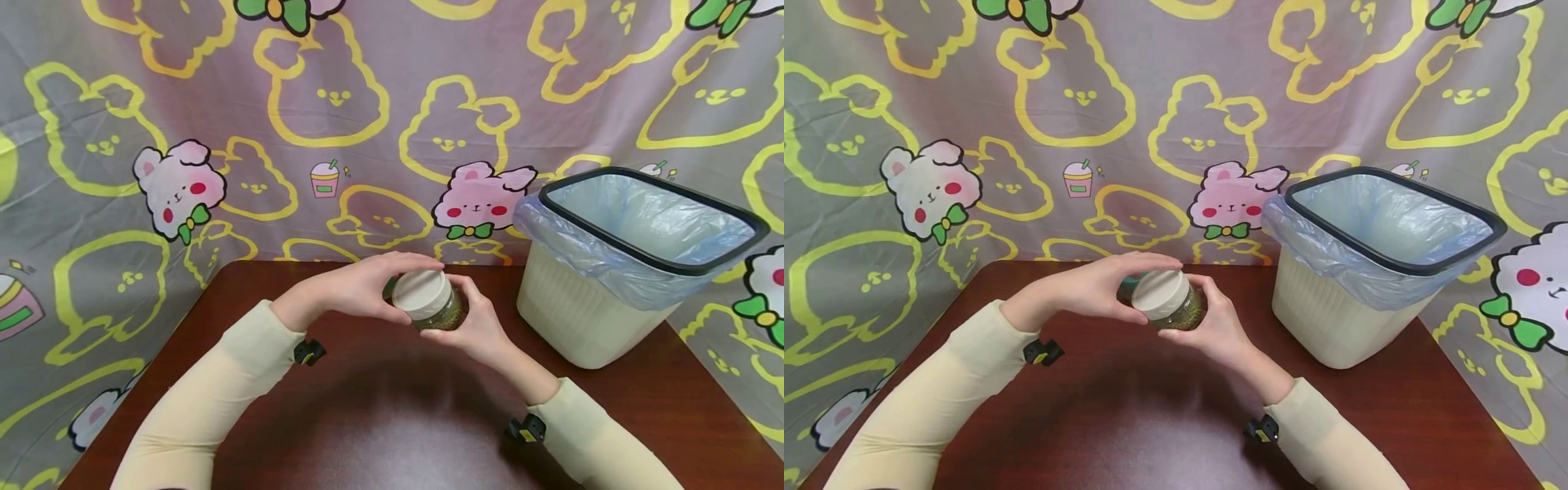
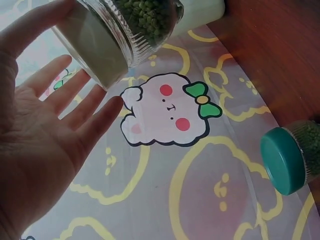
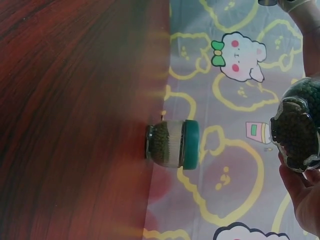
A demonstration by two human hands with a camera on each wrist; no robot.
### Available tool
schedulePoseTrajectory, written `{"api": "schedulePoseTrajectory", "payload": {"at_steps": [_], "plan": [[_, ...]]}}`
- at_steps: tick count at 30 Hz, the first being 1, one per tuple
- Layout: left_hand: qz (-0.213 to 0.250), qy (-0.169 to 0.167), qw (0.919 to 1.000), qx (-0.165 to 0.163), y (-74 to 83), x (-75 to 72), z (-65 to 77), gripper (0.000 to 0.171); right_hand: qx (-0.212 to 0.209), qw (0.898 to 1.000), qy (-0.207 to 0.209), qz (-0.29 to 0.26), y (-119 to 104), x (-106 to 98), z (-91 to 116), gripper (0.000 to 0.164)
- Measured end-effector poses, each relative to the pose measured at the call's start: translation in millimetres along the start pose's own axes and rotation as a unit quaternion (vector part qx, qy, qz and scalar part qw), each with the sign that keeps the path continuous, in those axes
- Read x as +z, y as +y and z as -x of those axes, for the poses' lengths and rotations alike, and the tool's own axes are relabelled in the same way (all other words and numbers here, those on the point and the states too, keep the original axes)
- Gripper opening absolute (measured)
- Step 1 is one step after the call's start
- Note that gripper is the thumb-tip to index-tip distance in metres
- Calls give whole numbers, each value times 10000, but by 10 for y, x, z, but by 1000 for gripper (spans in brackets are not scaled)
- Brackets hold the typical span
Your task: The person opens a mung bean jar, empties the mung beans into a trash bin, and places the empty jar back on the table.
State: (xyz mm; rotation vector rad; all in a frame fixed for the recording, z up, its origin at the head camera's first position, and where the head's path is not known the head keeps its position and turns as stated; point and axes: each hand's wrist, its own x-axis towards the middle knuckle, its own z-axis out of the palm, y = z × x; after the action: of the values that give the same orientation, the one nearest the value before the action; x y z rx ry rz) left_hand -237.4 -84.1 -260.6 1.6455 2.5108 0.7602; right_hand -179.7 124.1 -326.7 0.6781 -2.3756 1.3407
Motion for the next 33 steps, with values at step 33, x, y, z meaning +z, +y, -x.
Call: {"api": "schedulePoseTrajectory", "payload": {"at_steps": [33], "plan": [[328, 802, 9923, -884, -12, -24, 146, 78, -60, 9994, 309, 164, -20, -6, 33, 80]]}}
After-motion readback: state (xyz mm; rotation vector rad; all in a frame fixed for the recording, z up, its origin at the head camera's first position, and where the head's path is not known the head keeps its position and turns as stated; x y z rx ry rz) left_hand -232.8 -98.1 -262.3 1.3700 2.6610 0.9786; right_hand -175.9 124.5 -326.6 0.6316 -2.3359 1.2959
